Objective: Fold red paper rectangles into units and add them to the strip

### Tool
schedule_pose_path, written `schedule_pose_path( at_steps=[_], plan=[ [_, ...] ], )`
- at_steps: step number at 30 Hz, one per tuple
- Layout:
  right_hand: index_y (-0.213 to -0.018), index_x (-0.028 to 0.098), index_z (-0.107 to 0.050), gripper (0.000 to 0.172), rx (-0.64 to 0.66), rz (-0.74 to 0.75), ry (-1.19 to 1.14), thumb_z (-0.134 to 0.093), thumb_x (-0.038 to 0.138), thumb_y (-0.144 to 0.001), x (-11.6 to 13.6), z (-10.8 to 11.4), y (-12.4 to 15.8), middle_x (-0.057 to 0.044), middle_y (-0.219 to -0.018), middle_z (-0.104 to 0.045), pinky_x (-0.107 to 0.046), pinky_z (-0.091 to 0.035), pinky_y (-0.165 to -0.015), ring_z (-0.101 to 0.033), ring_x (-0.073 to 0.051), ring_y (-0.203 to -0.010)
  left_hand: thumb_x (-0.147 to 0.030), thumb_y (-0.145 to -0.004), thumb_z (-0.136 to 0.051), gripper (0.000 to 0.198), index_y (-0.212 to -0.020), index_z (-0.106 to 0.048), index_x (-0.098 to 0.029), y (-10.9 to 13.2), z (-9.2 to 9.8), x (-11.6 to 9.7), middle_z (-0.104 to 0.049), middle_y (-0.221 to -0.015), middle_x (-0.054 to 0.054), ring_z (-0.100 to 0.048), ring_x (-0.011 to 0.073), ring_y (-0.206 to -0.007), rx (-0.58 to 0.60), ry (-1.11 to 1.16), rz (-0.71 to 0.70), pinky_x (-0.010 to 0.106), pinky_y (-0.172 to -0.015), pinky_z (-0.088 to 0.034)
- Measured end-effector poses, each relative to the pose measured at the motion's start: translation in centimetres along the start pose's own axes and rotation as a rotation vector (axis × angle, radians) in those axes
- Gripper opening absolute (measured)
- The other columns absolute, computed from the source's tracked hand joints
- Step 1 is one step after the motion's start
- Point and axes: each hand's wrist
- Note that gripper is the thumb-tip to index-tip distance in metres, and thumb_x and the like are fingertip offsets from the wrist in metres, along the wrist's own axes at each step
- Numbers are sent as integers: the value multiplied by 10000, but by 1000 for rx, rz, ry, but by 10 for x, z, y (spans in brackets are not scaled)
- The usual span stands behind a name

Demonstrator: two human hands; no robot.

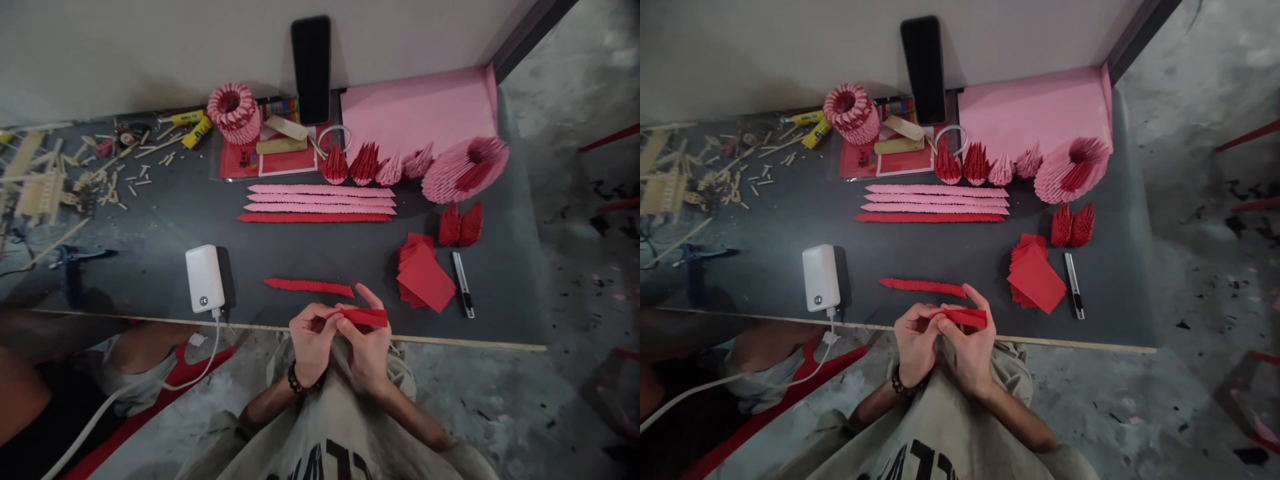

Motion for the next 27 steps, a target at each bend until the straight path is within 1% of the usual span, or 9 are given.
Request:
schedule_pose_path(
  at_steps=[6, 8, 9, 11, 12, 16, 17, 20, 27],
  plan=[
    [-1448, 251, -609, 743, 53, -126, -20, -889, 259, -759, 15, 11, -6, 51, -717, -791, -302, -663, -753, -765, -147, -662, -324, -857, -858, 222, -803, -701, -176, -9, 28, -5, -761, -815, 30, -703, 155, -749, 1, 12, -71, 261, -708, -564],
    [-1364, 247, -681, 609, -96, -18, -41, -867, 237, -784, 25, 23, -13, 74, -634, -737, -236, -621, -681, -719, -110, -607, -325, -863, -851, 242, -796, -667, -183, -18, 44, -9, -733, -783, -4, -667, 126, -684, -122, -14, -135, 230, -657, -537],
    [-1300, 261, -716, 510, -210, 76, -57, -848, 238, -808, 30, 28, -16, 65, -661, -747, -213, -595, -641, -712, -103, -613, -333, -875, -841, 246, -807, -654, -187, -22, 51, -11, -721, -775, -22, -654, 111, -649, -193, -22, -153, 221, -646, -533],
    [-1283, 334, -718, 488, -415, 286, -43, -846, 233, -823, 37, 37, -21, 58, -762, -789, -204, -563, -603, -699, -101, -633, -343, -860, -854, 268, -811, -640, -189, -27, 57, -15, -694, -751, -36, -639, 103, -636, -279, -27, -193, 216, -649, -533],
    [-1227, 341, -741, 425, -382, 293, 4, -850, 254, -825, 39, 38, -22, 41, -803, -803, -215, -548, -569, -693, -112, -628, -353, -856, -858, 273, -821, -641, -190, -27, 57, -17, -693, -764, -30, -643, 108, -640, -273, -30, -184, 220, -644, -534],
    [-1083, 275, -803, 352, 140, 68, 213, -909, 319, -750, 29, 23, -9, -31, -848, -836, -290, -626, -625, -771, -195, -714, -406, -842, -866, 323, -796, -633, -188, -16, 34, -19, -693, -785, 8, -608, 114, -620, -177, 14, -122, 238, -605, -515],
    [-982, 249, -816, 247, 187, 56, 236, -894, 339, -766, 25, 17, -4, -27, -798, -828, -280, -618, -599, -754, -183, -658, -403, -847, -863, 315, -791, -639, -188, -12, 28, -19, -697, -783, 16, -617, 122, -638, -134, 32, -108, 244, -615, -519],
    [-802, 214, -811, 165, 145, 78, 226, -820, 373, -842, 18, 4, 4, -3, -651, -774, -245, -568, -521, -680, -145, -532, -383, -847, -865, 285, -787, -668, -186, -7, 19, -18, -717, -782, 22, -644, 139, -679, -25, 43, -90, 251, -640, -526],
    [-817, 205, -815, 136, 139, 102, 281, -828, 340, -835, 20, 9, -1, -3, -660, -779, -220, -542, -510, -657, -123, -527, -382, -874, -847, 233, -846, -749, -173, -15, 36, -10, -773, -828, 53, -703, 157, -753, 63, -97, -98, 251, -701, -552]
  ],
)
Point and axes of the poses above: each hand's wrist, its own y-axis away from the middle knuckle, its own z-axis out of the back of the hand, x = y × z
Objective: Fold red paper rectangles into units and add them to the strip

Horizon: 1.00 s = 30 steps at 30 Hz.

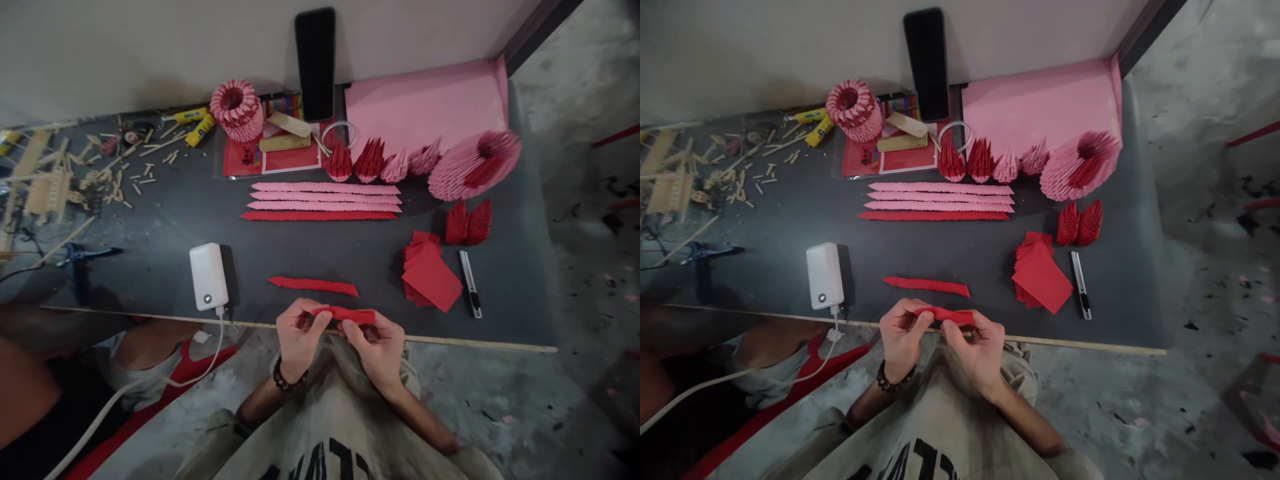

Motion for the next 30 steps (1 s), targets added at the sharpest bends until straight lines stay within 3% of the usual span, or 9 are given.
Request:
schedule_pose_path(
  at_steps=[2, 4, 7, 11, 13, 16, 21, 27, 30],
  plan=[
    [-822, 209, -801, 163, -23, -44, -41, -819, 369, -849, -5, 1, -1, -3, -652, -773, -224, -557, -514, -669, -128, -531, -452, -852, -859, 299, -932, -776, -176, -4, 4, -1, -796, -883, 80, -738, 180, -785, 66, 1, 8, 261, -711, -583],
    [-838, 208, -784, 207, -27, -92, -99, -806, 413, -862, -11, 1, -3, -9, -649, -771, -233, -564, -504, -670, -132, -519, -539, -762, -910, 522, -1128, -778, -191, -10, 9, -4, -817, -970, 110, -778, 226, -853, 184, 8, 2, 293, -751, -624],
    [-864, 198, -758, 266, 11, -147, -157, -791, 462, -871, -16, 3, -7, -24, -661, -779, -233, -547, -468, -673, -138, -503, -523, -719, -942, 806, -1420, -667, -236, -22, 17, -10, -833, -1068, 131, -804, 284, -965, 344, -51, -71, 374, -853, -656],
    [-886, 187, -738, 290, 100, -189, -155, -785, 473, -872, -13, 6, -9, -16, -633, -764, -218, -518, -441, -669, -138, -493, -280, -953, -751, 306, -1256, -790, -301, -38, 24, -13, -843, -1089, 107, -809, 255, -999, 489, -248, -368, 392, -916, -645],
    [-868, 188, -729, 295, 140, -203, -136, -775, 479, -880, -12, 6, -7, -13, -616, -754, -212, -509, -436, -652, -131, -476, -205, -942, -748, 216, -1078, -850, -338, -43, 24, -13, -848, -1059, 76, -816, 234, -955, 555, -282, -504, 351, -864, -649],
    [-847, 200, -724, 290, 127, -176, -81, -751, 485, -897, -13, 4, -4, -9, -613, -751, -210, -515, -451, -634, -121, -468, -209, -901, -802, 163, -950, -865, -351, -48, 22, -13, -850, -993, 56, -817, 223, -897, 541, -270, -586, 329, -816, -648],
    [-892, 220, -761, 237, 28, -62, 89, -734, 454, -912, -18, 2, 1, -11, -667, -777, -225, -548, -517, -692, -145, -543, -267, -937, -763, 131, -846, -856, -288, -51, 13, -16, -841, -872, 65, -798, 201, -812, 515, -242, -443, 318, -787, -640],
    [-884, 258, -774, 142, -10, 37, 219, -755, 399, -899, -16, 6, 1, 28, -661, -758, -212, -524, -533, -659, -124, -541, -356, -832, -870, 181, -809, -807, -187, -32, -1, -14, -811, -800, 75, -749, 179, -697, 306, -84, 29, 263, -662, -608],
    [-900, 265, -781, 140, -3, 61, 263, -754, 403, -904, -16, 10, 0, 25, -670, -759, -217, -519, -531, -655, -128, -539, -373, -812, -882, 232, -805, -774, -168, -22, -7, -12, -804, -805, 66, -710, 144, -632, 221, 22, 159, 235, -612, -591]
  ],
)
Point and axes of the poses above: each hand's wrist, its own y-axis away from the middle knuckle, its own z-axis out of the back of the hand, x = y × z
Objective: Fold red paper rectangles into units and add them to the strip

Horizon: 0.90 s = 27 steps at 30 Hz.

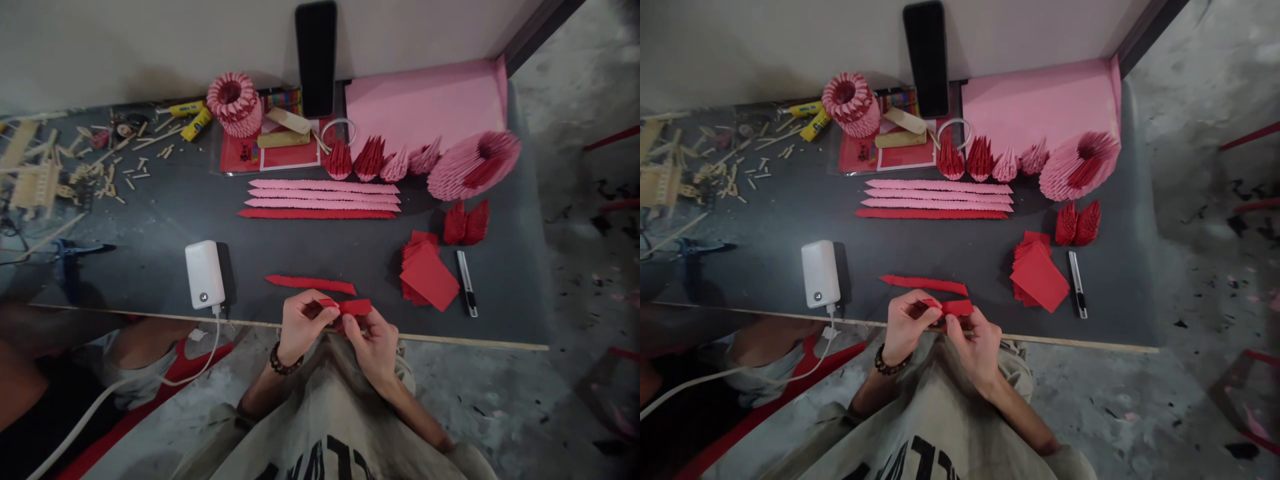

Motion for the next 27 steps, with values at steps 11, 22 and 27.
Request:
schedule_pose_path(
  at_steps=[11, 22, 27],
  plan=[
    [-956, 227, -771, 236, 34, 126, 177, -682, 445, -966, -2, 6, -2, -13, -723, -797, -235, -557, -539, -717, -156, -571, -395, -832, -876, 266, -835, -768, -152, 4, -10, -1, -742, -724, 7, -641, 90, -571, -97, 26, 46, 191, -562, -534],
    [-965, 219, -767, 236, 91, -67, -77, -743, 450, -920, -4, 3, -5, -18, -749, -787, -243, -546, -529, -693, -150, -603, -315, -789, -905, 282, -1025, -819, -188, 0, -7, -10, -783, -841, 30, -687, 114, -705, -116, -142, -41, 201, -662, -561],
    [-863, 199, -731, 289, 91, -143, -209, -761, 485, -897, 2, 1, -10, -4, -709, -765, -221, -517, -491, -658, -125, -561, -365, -792, -894, 273, -940, -800, -157, 2, -8, -6, -756, -761, 28, -686, 135, -657, -80, -97, 29, 234, -638, -579]
  ],
)
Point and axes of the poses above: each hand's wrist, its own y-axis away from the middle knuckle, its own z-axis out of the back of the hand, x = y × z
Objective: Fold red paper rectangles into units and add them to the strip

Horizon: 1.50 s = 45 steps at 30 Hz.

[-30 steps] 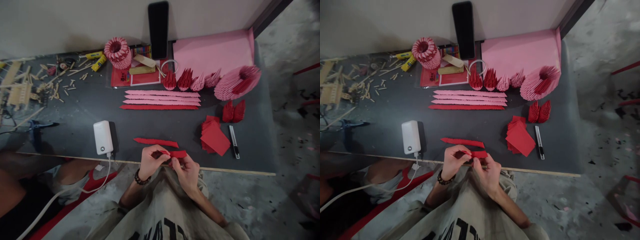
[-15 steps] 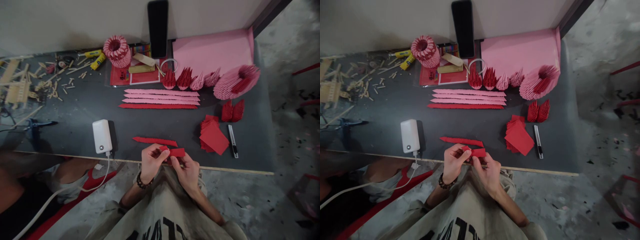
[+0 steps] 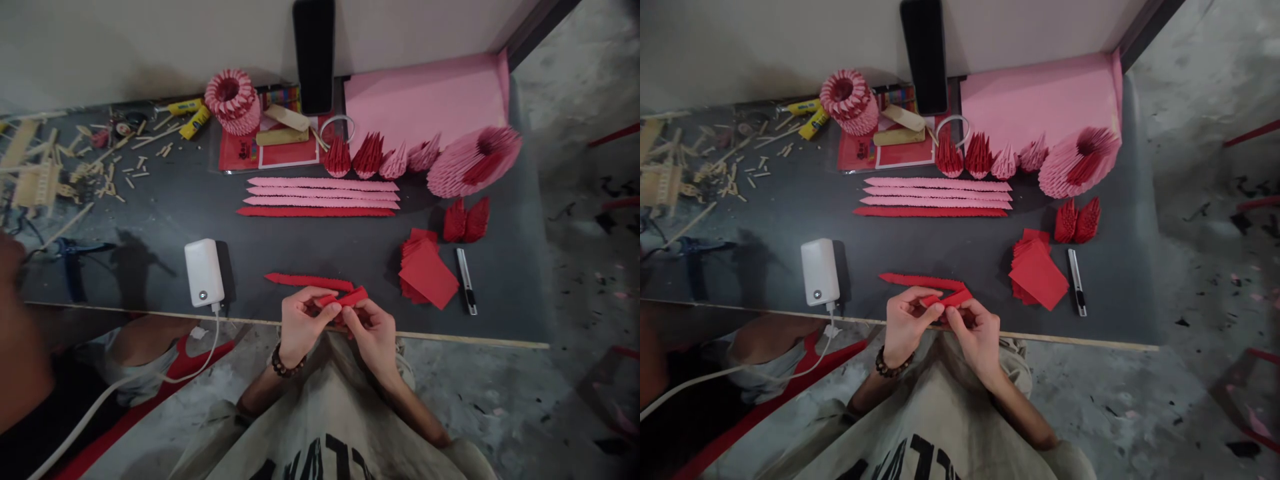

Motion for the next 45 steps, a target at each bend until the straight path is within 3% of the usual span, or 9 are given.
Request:
schedule_pose_path(
  at_steps=[5, 10, 18, 23, 26, 30, 34, 40, 45],
  plan=[
    [-935, 197, -740, 287, 27, 25, 57, -723, 483, -931, -3, -2, 1, -16, -724, -758, -248, -540, -535, -653, -136, -580, -339, -858, -833, 265, -1060, -780, -176, 3, -5, 2, -737, -817, 27, -671, 129, -694, -46, -84, -107, 226, -659, -561],
    [-965, 238, -707, 276, -20, 36, -23, -680, 512, -957, -10, -14, 6, 4, -692, -699, -266, -506, -509, -565, -133, -548, -297, -802, -879, 548, -1307, -679, -223, 7, -12, 5, -724, -848, 6, -691, 143, -745, -148, -16, -147, 232, -696, -564],
    [-861, 209, -688, 309, -49, 9, -60, -719, 509, -926, -8, -15, 4, 5, -664, -715, -249, -551, -530, -627, -127, -541, -358, -825, -835, 186, -838, -832, -173, 6, -12, 4, -798, -755, 11, -663, 137, -597, 54, 253, 124, 271, -606, -536],
    [-1050, 213, -729, 226, -180, 389, 294, -768, 362, -885, -18, 13, 1, -36, -853, -799, -290, -629, -657, -754, -177, -728, -412, -714, -921, 317, -672, -740, -156, -1, 2, 1, -789, -692, 60, -711, 166, -636, 110, 314, 228, 272, -633, -566],
    [-1268, 274, -715, 349, -111, 634, 455, -656, 242, -925, -20, 34, -8, -51, -1058, -822, -376, -661, -829, -785, -198, -891, -435, -735, -910, 389, -596, -659, -171, -3, 7, -3, -760, -644, 64, -690, 171, -578, 268, 274, 286, 276, -557, -536],
    [-1041, 367, -802, 241, 149, 766, 450, -654, 215, -927, -10, 54, -20, -1, -1041, -829, -356, -658, -800, -788, -182, -892, -446, -758, -897, 337, -635, -716, -189, -4, 8, -5, -747, -627, 49, -693, 195, -570, 378, 204, 272, 329, -569, -562],
    [-892, 330, -806, 152, 266, 643, 429, -674, 284, -953, 5, 56, -25, -16, -994, -823, -347, -650, -774, -770, -177, -847, -484, -811, -846, 359, -651, -736, -181, -4, 9, -1, -766, -668, 5, -742, 202, -660, 421, 96, 239, 364, -663, -593],
    [-895, 240, -774, 134, 131, 337, 282, -793, 372, -891, 7, 39, -24, -63, -945, -815, -334, -625, -740, -757, -202, -828, -646, -880, -710, 492, -713, -778, -188, -3, 10, 3, -785, -694, -40, -746, 177, -653, 313, -304, 31, 300, -612, -581],
    [-945, 222, -790, 192, 79, 179, 273, -783, 407, -897, 2, 31, -20, -27, -826, -809, -255, -588, -644, -728, -148, -686, -480, -856, -791, 342, -690, -755, -184, -3, 8, 1, -768, -661, -13, -706, 161, -600, 287, -287, 6, 269, -562, -546]
  ],
)
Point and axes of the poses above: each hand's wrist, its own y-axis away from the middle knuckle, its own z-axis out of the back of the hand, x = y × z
